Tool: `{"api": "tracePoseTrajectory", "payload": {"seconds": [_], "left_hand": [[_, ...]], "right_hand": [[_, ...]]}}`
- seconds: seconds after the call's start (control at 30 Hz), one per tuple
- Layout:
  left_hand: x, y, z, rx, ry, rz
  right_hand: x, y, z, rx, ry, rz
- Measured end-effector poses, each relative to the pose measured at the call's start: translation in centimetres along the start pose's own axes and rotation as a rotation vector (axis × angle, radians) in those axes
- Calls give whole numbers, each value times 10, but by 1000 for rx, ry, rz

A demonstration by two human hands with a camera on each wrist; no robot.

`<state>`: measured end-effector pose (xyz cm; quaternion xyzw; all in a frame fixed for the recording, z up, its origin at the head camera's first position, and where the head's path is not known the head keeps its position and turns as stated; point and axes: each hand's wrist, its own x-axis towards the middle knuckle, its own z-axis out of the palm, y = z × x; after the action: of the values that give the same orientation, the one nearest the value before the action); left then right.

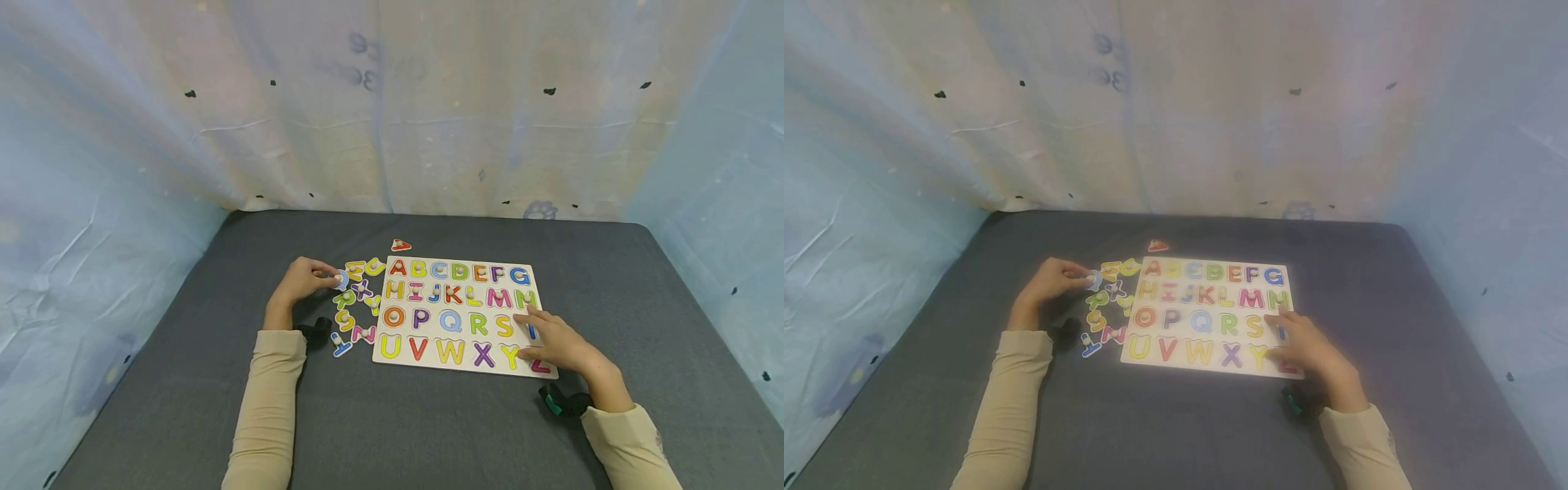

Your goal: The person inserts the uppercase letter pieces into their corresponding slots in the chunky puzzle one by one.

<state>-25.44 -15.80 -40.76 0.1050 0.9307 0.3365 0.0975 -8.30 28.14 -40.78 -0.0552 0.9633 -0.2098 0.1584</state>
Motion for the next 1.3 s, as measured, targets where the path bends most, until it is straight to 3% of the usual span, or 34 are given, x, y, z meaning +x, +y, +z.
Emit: {"api": "tracePoseTrajectory", "payload": {"seconds": [0.7,1.0,1.3], "left_hand": [[-4,45,19,-145,-59,141],[-6,70,38,-210,-88,125],[-11,91,58,-245,-85,156]], "right_hand": [[1,4,3,-8,13,-8],[1,3,1,-8,9,2],[4,2,2,-2,1,13]]}}
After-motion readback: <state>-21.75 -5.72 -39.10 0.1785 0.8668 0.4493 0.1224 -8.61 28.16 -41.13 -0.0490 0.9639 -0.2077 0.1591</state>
